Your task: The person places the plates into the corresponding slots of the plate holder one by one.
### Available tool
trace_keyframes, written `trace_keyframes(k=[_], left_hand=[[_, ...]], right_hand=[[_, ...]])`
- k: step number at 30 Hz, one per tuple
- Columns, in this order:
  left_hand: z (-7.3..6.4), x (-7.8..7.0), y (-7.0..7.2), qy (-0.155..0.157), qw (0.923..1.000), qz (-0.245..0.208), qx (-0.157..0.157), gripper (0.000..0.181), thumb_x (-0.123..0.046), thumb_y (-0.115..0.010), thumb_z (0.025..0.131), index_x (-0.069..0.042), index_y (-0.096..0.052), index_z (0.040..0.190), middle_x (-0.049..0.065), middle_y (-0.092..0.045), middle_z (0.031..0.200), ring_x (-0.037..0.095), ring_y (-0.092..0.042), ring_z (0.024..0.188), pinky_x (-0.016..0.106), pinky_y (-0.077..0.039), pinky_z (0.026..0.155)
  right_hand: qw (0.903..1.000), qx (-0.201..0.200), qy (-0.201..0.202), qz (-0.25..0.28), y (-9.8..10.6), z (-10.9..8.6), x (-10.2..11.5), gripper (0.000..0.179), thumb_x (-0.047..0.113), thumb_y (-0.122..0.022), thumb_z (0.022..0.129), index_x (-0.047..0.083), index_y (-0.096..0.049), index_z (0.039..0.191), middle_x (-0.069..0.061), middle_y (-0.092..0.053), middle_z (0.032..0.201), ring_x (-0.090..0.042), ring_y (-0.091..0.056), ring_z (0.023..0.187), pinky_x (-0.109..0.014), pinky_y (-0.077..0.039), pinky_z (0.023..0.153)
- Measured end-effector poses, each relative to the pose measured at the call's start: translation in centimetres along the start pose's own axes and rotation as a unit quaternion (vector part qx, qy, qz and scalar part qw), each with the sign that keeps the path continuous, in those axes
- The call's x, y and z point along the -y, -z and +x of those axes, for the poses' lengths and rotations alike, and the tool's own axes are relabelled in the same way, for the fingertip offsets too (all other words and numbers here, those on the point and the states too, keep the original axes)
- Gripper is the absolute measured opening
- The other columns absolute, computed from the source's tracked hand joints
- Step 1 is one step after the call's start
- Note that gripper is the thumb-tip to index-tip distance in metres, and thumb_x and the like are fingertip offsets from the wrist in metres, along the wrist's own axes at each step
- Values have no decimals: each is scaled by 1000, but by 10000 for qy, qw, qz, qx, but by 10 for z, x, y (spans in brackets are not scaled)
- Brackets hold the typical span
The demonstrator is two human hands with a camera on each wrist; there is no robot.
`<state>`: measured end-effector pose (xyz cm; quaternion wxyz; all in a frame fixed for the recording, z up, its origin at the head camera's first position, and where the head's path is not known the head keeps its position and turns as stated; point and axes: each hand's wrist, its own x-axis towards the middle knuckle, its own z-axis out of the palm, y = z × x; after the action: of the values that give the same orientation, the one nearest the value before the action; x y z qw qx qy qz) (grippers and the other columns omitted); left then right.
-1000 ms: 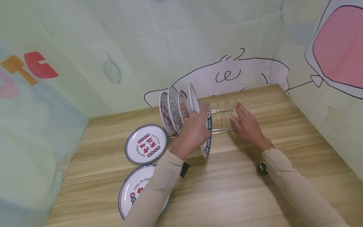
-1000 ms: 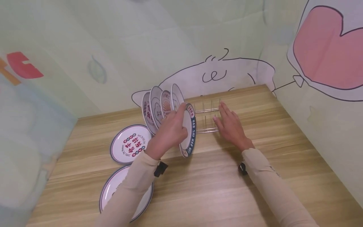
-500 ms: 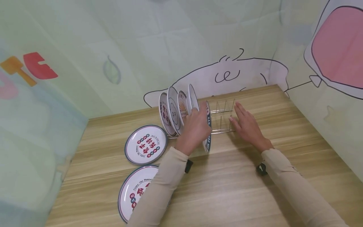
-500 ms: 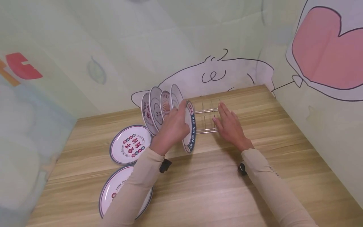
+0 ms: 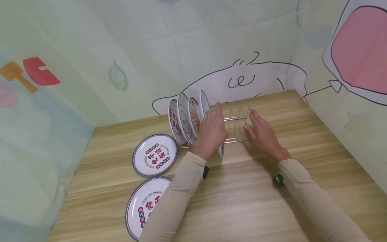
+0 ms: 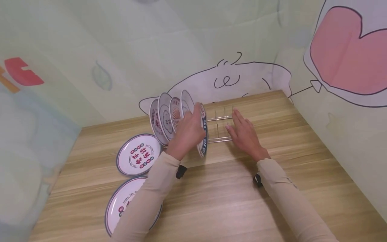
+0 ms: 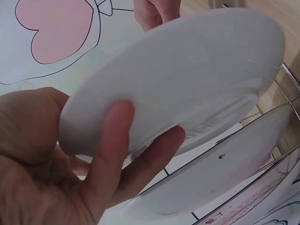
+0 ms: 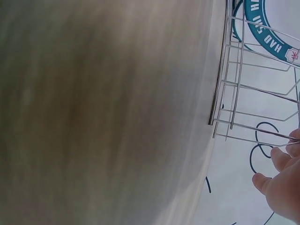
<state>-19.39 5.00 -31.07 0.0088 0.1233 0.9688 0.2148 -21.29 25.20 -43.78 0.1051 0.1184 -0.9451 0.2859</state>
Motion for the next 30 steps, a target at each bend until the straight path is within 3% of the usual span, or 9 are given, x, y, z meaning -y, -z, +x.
trace_keyframes(k=[9, 22, 30], left_hand=[[8, -1, -1, 135, 9999, -98, -18, 79, 5, -68, 77, -10, -32, 145, 17, -56, 98, 25, -59, 64, 27, -50, 45], [22, -4, -3, -59, 9997, 133, -210, 64, 6, -65, 78, -7, -38, 135, 13, -55, 93, 24, -57, 65, 27, -49, 45], [34, -2, -2, 83, 9994, 319, -49, 71, 1, -66, 83, -6, -31, 144, 18, -57, 104, 24, -59, 69, 26, -50, 47]], right_hand=[[10000, -52, 24, 15, -2, -1, 0, 63, 30, -46, 106, -6, -26, 154, -24, -21, 164, -42, -25, 150, -60, -21, 121], [10000, -55, 14, -68, -1, 0, -2, 63, 29, -46, 106, -7, -26, 153, -24, -21, 164, -42, -24, 151, -60, -22, 121], [10000, -5, -44, -63, -1, 0, -1, 64, 30, -46, 106, -6, -24, 154, -21, -18, 165, -42, -24, 151, -59, -20, 122]])
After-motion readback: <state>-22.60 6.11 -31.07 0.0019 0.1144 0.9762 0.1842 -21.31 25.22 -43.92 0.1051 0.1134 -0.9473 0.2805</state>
